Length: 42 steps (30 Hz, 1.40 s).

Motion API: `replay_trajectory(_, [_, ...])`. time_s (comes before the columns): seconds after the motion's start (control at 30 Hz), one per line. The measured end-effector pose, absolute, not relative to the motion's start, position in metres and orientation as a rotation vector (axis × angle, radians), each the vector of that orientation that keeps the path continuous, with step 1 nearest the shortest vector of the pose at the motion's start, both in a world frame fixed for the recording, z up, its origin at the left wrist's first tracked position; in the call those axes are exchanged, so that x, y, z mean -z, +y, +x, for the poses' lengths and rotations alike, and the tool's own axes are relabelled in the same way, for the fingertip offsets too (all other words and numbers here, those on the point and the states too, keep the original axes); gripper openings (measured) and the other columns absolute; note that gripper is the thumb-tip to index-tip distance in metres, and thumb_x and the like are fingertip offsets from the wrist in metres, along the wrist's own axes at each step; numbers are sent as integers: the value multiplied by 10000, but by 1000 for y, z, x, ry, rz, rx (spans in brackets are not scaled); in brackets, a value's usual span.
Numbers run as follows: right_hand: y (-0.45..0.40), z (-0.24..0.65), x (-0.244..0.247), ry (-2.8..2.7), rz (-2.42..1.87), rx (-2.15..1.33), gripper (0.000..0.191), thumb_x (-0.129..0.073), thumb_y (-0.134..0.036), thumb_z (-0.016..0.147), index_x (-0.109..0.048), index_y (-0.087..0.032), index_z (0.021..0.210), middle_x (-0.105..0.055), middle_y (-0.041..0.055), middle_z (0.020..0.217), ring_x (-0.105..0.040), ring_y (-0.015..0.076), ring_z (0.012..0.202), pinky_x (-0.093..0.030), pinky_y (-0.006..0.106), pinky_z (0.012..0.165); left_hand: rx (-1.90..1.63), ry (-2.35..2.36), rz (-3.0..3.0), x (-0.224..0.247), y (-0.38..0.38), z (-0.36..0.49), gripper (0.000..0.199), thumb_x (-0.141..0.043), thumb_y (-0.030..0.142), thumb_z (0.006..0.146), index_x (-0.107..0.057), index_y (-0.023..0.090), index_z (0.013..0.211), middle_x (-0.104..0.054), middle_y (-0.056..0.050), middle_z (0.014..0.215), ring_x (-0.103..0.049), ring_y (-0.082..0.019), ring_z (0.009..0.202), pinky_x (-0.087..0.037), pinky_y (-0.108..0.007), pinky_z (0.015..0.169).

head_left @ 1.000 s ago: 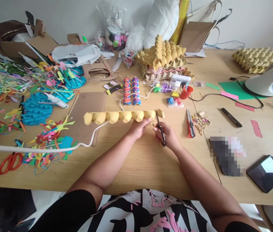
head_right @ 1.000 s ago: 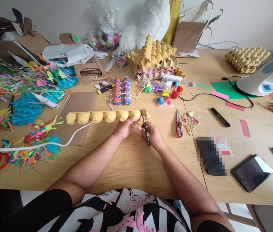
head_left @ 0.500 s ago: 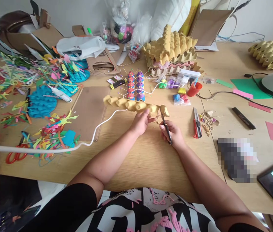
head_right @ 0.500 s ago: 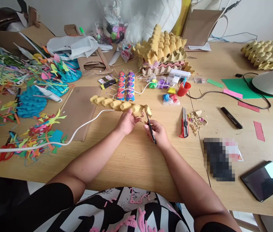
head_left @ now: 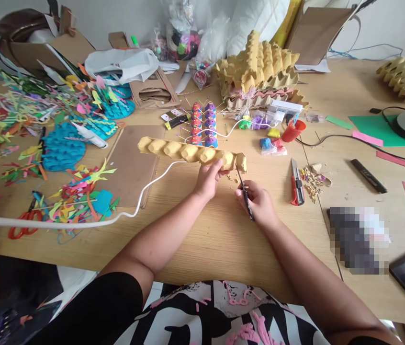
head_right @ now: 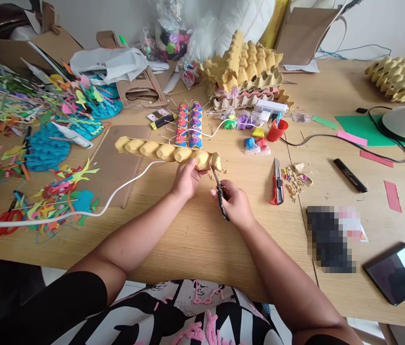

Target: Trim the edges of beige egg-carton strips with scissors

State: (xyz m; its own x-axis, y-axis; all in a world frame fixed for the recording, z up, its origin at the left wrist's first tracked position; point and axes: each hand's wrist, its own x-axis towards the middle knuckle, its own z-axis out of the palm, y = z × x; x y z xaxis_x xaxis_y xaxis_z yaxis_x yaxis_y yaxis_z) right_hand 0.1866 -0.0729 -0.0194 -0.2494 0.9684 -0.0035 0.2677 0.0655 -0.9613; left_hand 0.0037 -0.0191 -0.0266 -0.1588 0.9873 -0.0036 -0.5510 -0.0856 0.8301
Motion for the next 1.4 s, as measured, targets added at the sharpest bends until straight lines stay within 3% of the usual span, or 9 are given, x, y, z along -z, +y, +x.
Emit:
replay_trajectory(0.3, [-76, 187, 18, -1644, -1260, -1196, 484, -805, -686, 901, -637, -246, 1012, -534, -33, 749, -449, 154, 674, -349, 282, 589, -1578, 853, 889, 34, -23, 3, 498, -917, 623, 786, -797, 223, 1058, -846, -91, 1065, -818, -265, 976, -684, -418, 851])
replay_trajectory(0.5, [-75, 187, 11, -1569, -1190, -1328, 535, -835, -711, 873, -625, -238, 1007, -511, -44, 752, -420, 140, 670, -329, 287, 593, -1617, 824, 916, 38, -21, 4, 596, -952, 675, 739, -833, 192, 1067, -851, -104, 1059, -815, -276, 995, -692, -397, 852])
replay_trajectory(0.63, [-75, 187, 9, -1550, -1159, -1359, 552, -836, -726, 867, -621, -237, 1004, -529, -43, 747, -448, 143, 669, -354, 297, 608, -1624, 799, 952, 43, -20, 3, 565, -932, 659, 781, -834, 186, 1075, -849, -107, 1038, -809, -277, 989, -688, -411, 881])
replay_trajectory(0.7, [-75, 186, 9, -1545, -1158, -1351, 556, -836, -731, 864, -623, -237, 1004, -546, -39, 752, -470, 146, 676, -372, 301, 618, -1623, 781, 1008, 46, -20, 1, 536, -898, 652, 829, -837, 197, 1105, -851, -103, 1075, -809, -283, 1050, -673, -444, 992])
replay_trajectory(0.8, [-75, 185, 10, -1521, -1149, -1357, 556, -830, -735, 866, -622, -240, 1013, -564, -39, 754, -481, 144, 666, -386, 300, 617, -1622, 763, 1123, 48, -20, 1, 540, -861, 648, 871, -820, 215, 1191, -849, -107, 1209, -763, -319, 1279, -548, -507, 1239])
replay_trajectory(0.87, [-75, 184, 11, -1498, -1144, -1357, 554, -827, -734, 867, -617, -243, 1014, -569, -41, 753, -476, 139, 652, -387, 297, 609, -1618, 758, 1162, 48, -21, 1, 552, -866, 641, 865, -803, 210, 1204, -843, -118, 1243, -729, -343, 1354, -503, -529, 1286])
replay_trajectory(1.07, [-78, 182, 15, -1500, -1195, -1289, 537, -819, -713, 879, -623, -245, 1051, -566, -40, 762, -479, 144, 668, -387, 286, 605, -1636, 710, 1072, 47, -20, 1, 527, -890, 559, 872, -789, 192, 1236, -830, -130, 1274, -744, -335, 1341, -511, -521, 1279])
replay_trajectory(1.27, [-78, 185, 18, -1575, -1283, -1176, 487, -772, -704, 924, -632, -255, 1053, -603, -23, 786, -559, 174, 728, -448, 304, 682, -1676, 687, 1179, 49, -21, 0, 476, -843, 576, 929, -822, 220, 1246, -842, -99, 1250, -798, -296, 1213, -602, -458, 1153])
replay_trajectory(1.4, [-76, 188, 22, -1589, -1312, -1136, 475, -761, -696, 932, -633, -268, 1093, -641, -5, 822, -606, 199, 758, -471, 316, 698, -1684, 716, 1166, 50, -20, 0, 488, -865, 591, 905, -823, 223, 1224, -841, -89, 1229, -792, -282, 1209, -595, -445, 1158])
